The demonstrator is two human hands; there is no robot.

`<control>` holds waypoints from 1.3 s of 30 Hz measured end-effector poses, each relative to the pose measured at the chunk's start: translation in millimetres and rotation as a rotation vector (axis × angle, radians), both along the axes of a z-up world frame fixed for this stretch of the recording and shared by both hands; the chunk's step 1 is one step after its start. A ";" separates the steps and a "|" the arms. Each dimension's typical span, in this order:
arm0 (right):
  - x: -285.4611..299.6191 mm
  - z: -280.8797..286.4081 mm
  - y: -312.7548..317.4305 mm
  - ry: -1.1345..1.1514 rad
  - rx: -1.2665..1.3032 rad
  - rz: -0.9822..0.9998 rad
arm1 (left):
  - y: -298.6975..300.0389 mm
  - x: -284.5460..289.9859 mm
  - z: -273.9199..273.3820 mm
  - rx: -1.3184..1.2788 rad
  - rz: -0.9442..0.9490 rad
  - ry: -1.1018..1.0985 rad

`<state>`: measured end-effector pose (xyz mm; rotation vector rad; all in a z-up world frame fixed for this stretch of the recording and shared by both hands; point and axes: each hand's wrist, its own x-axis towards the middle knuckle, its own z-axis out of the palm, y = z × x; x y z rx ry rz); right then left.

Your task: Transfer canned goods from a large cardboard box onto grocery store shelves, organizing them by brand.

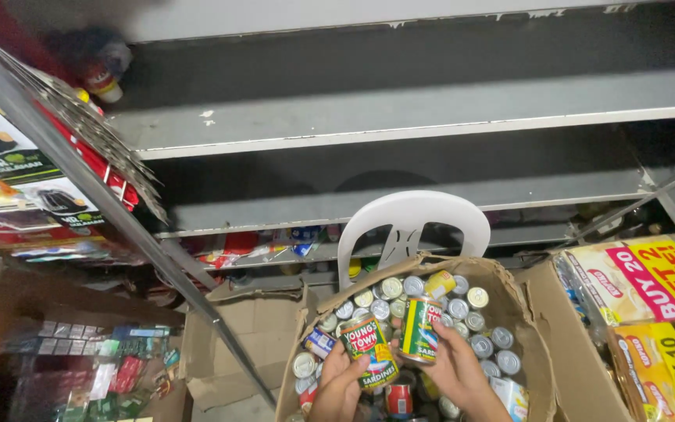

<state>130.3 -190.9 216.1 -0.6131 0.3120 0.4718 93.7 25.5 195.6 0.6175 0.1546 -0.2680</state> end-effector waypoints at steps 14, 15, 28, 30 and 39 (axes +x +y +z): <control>28.0 65.9 77.0 -0.033 0.033 -0.175 | 74.7 59.2 62.5 -0.086 -0.150 0.037; 29.2 80.9 82.0 -0.026 0.039 -0.185 | 77.5 65.9 68.4 -0.104 -0.179 0.050; 95.7 160.7 51.7 -0.409 -0.287 -0.090 | 88.9 198.3 171.2 -0.116 -0.443 -0.197; 109.3 176.6 43.5 -0.304 -0.212 -0.170 | 87.3 202.9 224.5 -0.183 -0.476 -0.146; 114.6 336.8 69.1 -0.497 -0.324 -0.191 | 89.0 236.1 423.5 0.148 -0.332 -0.565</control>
